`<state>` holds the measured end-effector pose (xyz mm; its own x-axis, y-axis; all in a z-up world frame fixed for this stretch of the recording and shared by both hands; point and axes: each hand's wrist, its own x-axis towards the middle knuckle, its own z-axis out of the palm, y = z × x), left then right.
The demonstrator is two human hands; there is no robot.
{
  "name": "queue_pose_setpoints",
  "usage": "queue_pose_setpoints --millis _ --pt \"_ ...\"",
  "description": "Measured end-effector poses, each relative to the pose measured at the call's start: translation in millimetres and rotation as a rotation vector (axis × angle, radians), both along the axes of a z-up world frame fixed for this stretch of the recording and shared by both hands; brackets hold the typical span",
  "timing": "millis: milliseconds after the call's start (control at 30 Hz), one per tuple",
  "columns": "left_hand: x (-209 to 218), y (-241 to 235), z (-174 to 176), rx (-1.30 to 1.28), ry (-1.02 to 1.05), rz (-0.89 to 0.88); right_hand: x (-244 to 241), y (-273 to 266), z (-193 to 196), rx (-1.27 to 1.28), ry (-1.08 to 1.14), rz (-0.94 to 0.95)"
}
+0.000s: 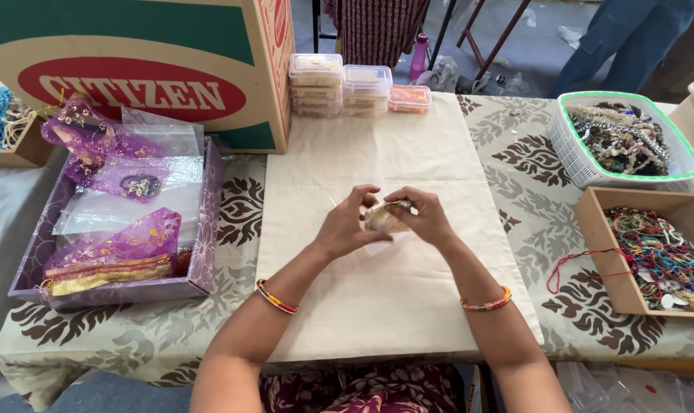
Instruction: The person sits on the floor and packs various jewelry items, including necklaces and bracelets, into small plastic bags and decorative pouches. They then place the wrapped items into small plastic containers and a larger purple box.
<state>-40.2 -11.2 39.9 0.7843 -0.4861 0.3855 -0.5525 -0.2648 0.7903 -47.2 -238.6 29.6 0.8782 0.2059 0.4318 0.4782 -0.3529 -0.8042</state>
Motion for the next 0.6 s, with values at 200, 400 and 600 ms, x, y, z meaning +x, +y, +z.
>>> queue_pose_setpoints --millis 200,400,600 --pt "-10.2 8.9 40.8 0.507 0.005 -0.084 2.4 -5.1 6.6 -0.085 0.249 -0.081" --pt "5.9 22.5 20.4 0.366 -0.139 -0.141 2.5 19.8 -10.4 -0.077 0.074 -0.068" --pt "9.7 25.9 20.8 0.481 -0.175 -0.105 -6.8 26.9 7.2 -0.305 0.102 -0.088"
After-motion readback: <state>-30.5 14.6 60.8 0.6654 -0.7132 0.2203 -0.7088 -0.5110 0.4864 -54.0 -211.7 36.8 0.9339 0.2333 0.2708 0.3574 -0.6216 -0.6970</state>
